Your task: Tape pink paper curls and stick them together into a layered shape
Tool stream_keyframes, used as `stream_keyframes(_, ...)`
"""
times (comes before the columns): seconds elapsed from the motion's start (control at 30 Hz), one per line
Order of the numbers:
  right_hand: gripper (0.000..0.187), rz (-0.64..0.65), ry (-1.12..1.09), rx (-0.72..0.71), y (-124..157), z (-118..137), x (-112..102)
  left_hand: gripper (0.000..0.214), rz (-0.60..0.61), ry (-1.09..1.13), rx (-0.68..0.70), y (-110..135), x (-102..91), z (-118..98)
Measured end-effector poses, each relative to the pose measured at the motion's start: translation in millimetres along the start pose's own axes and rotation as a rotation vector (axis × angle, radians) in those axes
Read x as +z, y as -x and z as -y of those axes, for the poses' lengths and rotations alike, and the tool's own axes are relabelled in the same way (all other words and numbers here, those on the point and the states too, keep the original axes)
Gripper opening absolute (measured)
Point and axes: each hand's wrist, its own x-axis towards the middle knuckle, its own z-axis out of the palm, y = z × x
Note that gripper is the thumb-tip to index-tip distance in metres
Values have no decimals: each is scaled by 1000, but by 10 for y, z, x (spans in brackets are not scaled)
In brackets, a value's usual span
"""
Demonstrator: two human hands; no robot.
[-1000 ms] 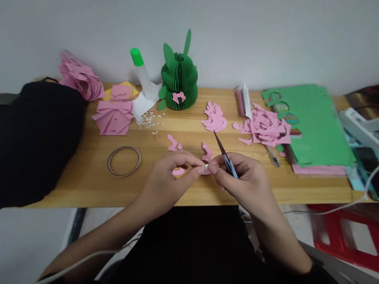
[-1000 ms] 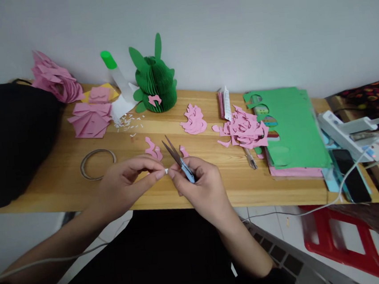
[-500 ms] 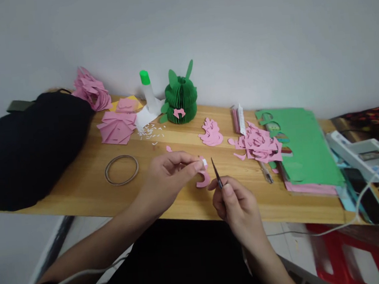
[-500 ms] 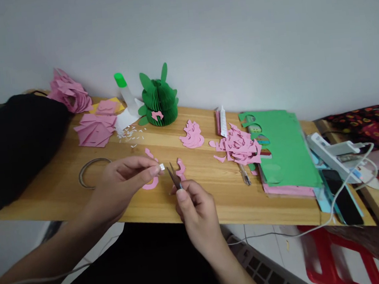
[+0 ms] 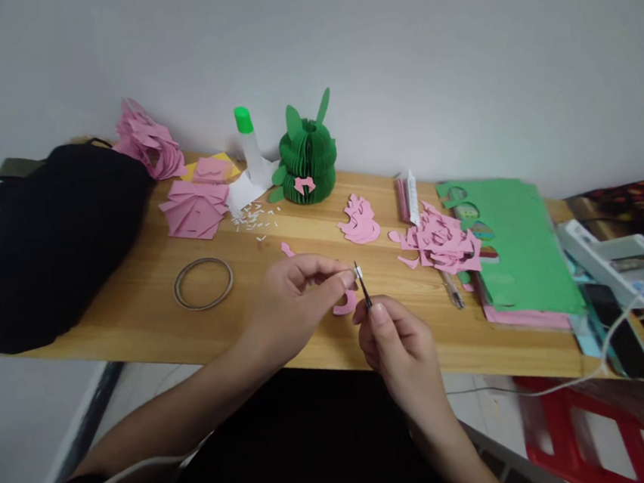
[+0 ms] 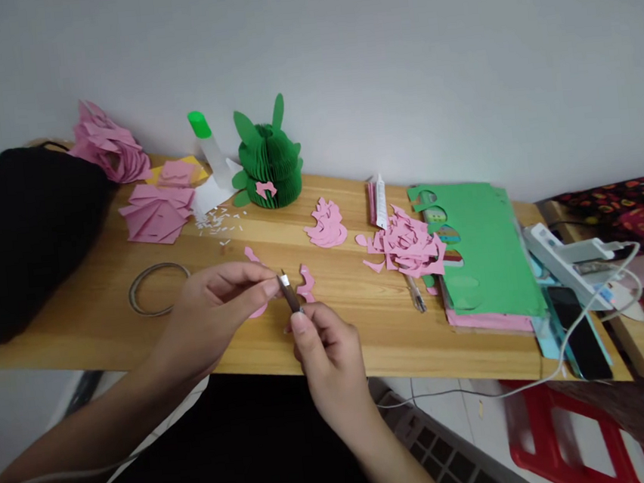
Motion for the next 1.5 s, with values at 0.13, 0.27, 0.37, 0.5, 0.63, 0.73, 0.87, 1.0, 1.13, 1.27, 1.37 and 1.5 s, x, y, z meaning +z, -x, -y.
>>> stream_keyframes(0.13, 42, -23, 45, 4, -8, 0, -8, 15, -10, -24, -1, -9, 4, 12)
stream_keyframes(0.27, 43, -31, 67, 7, -18, -4, -16, 12, -16, 11, -14, -25, 6, 24)
stream_keyframes(0.37, 41, -39, 69, -3, -20, -5, -26, 11, -3, 30, -9, -34, 9, 31)
stream_keyframes(0.5, 40, -30, 62, 1, -10, -10, -42, 12, 22, 31, 0, -34, 2, 31)
stream_keyframes(0.63, 40, -10, 39, 10, -6, -13, -54, 12, 30, 40, -12, -22, -13, 33)
stream_keyframes(0.73, 41, -3, 16, 11, -10, -14, -56, 12, 48, 69, -13, -21, -16, 44)
stream_keyframes(0.87, 42, 7, -20, 12, -1, -18, -49, 9, 61, 149, -32, -28, -19, 73)
stream_keyframes(1.0, 39, 26, 14, -15, 26, 9, -67, 9, 117, 195, -10, -9, -100, 109)
stream_keyframes(1.13, 31, 25, 266, -116, 40, 111, -161, 10, 107, 130, 100, 4, -271, 78)
stream_keyframes(1.27, 21, 104, 621, -259, 38, 273, -277, 10, 167, -165, 254, -25, -407, -59)
stream_keyframes(1.37, 21, 152, 801, -355, 38, 384, -323, 14, 316, -393, 373, -49, -444, -185)
stream_keyframes(1.5, 22, 198, 913, -401, 52, 459, -344, 13, 419, -550, 459, -47, -446, -313)
